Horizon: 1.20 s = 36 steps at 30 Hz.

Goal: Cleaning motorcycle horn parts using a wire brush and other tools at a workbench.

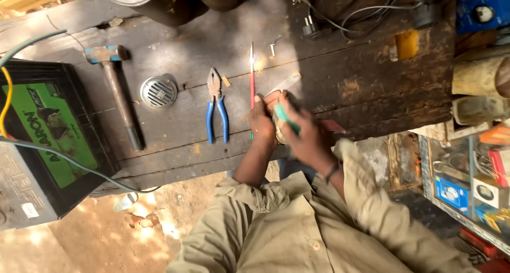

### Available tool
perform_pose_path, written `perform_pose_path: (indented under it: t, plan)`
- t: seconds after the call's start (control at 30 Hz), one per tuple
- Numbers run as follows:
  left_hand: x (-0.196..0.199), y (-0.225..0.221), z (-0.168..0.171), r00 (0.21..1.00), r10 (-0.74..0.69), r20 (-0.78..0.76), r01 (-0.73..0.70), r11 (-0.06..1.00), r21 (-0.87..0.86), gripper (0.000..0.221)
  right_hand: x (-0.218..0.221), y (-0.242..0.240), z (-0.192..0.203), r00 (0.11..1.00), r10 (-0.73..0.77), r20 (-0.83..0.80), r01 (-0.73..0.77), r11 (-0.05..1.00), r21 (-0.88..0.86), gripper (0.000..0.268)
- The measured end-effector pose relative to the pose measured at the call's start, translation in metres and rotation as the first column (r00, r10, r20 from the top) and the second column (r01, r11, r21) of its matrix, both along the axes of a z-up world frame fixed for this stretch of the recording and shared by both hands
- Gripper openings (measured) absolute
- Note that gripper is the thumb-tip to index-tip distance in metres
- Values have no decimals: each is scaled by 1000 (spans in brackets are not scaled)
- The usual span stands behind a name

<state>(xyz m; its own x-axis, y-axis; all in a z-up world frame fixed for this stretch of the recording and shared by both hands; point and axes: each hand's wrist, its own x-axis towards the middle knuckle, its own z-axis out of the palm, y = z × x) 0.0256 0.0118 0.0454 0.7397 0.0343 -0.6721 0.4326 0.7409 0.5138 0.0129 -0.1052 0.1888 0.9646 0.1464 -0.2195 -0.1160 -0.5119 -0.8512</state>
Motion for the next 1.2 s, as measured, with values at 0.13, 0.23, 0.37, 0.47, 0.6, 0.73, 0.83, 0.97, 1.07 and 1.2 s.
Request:
perform_pose_path:
  t: [0.13,0.23,0.37,0.47,0.6,0.73,0.83,0.97,1.07,1.2]
  plan:
    - [8,-4,6,995,74,-72,-77,996,-37,59,-24,-9,19,993,109,47,-107,994,-35,57]
    - [8,-2,7,996,17,-82,-19,1000,-19,62,-15,-5,16,989,137,58,-130,985,-114,54]
    - [19,2,14,997,-19,-77,0,972,-233,66,4,2,13,988,113,104,-97,984,-150,54]
    - [8,4,4,994,-19,-106,-7,970,-242,66,-17,-2,26,982,128,140,-107,983,-148,55]
    - [9,2,-26,993,26,-111,-58,952,-300,66,-33,-13,29,967,197,161,-170,971,-167,55]
    - [3,11,-40,998,5,70,11,973,-229,66,-6,8,19,981,168,99,-150,974,-167,55]
    - [0,11,-10,986,-8,-164,-41,956,-291,64,-2,13,11,985,142,99,-125,980,-157,56]
    - [12,6,-11,1000,7,-28,-15,954,-298,66,-21,3,23,958,187,215,-142,967,-210,60]
    - [9,9,-13,1000,-5,-30,-3,963,-270,68,-22,4,26,949,244,202,-192,950,-245,62]
    - [5,11,-4,1000,15,-18,-21,936,-352,67,-5,15,2,977,168,129,-132,959,-250,62]
